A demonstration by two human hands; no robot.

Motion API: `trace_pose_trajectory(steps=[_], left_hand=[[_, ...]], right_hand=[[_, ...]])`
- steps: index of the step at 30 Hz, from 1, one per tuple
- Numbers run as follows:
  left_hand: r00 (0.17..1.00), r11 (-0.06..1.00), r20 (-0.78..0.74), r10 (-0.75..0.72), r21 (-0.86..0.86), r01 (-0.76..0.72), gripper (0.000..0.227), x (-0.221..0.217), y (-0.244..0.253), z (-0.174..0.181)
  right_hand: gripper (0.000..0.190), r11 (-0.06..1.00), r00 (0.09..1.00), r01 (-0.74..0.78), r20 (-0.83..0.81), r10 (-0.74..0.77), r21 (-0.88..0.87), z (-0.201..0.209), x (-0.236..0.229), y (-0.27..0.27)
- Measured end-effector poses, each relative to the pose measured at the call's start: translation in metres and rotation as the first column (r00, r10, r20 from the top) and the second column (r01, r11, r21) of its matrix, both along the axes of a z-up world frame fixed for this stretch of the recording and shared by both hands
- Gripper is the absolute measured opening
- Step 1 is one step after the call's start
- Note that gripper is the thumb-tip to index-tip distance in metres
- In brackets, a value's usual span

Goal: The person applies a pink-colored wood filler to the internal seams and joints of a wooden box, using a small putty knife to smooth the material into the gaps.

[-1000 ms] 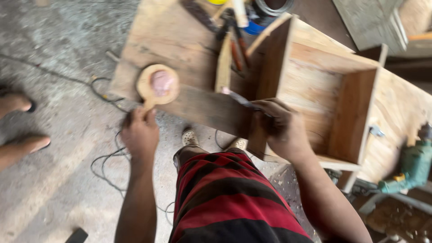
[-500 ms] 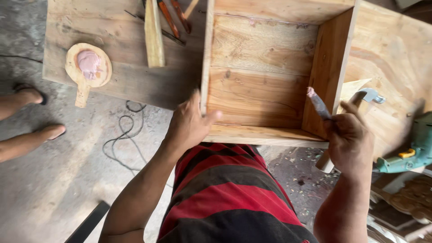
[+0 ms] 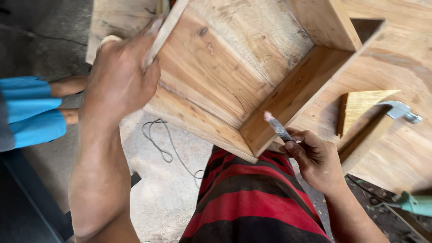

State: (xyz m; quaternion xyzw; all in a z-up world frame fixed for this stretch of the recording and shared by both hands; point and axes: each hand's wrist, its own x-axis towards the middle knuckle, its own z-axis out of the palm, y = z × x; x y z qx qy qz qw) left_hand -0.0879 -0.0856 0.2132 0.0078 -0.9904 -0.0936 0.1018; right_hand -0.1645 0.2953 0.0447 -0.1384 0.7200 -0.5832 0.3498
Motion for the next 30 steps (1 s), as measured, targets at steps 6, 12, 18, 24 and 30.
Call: trace_pose_trajectory(steps=[6, 12, 18, 24, 30], left_hand=[[0.989, 0.987, -0.06, -0.134, -0.098, 0.128, 0.049, -0.019, 0.018, 0.039], [0.997, 0.986, -0.014, -0.073, -0.148, 0.071, 0.056, -0.027, 0.033, 0.053], [0.983, 0.991, -0.131, -0.125, -0.07, 0.116, 0.052, -0.029, 0.026, 0.037], [0.988, 0.991, -0.136, -0.077, 0.1, 0.091, 0.04, -0.026, 0.024, 0.03], [0.991, 0.994, -0.126, -0.046, 0.092, 0.058, 0.038, -0.028, 0.026, 0.027]], right_hand=[[0.021, 0.982, 0.915, -0.182, -0.355, 0.191, 0.058, 0.022, -0.01, -0.044], [0.033, 0.97, 0.826, -0.225, -0.545, 0.139, -0.093, 0.022, -0.022, -0.094], [0.031, 0.951, 0.777, -0.271, -0.616, 0.126, -0.147, 0.014, -0.02, -0.148], [0.035, 0.93, 0.771, -0.311, -0.625, 0.125, -0.198, 0.001, -0.02, -0.18], [0.039, 0.947, 0.686, -0.311, -0.71, 0.16, -0.087, -0.007, -0.012, -0.189]])
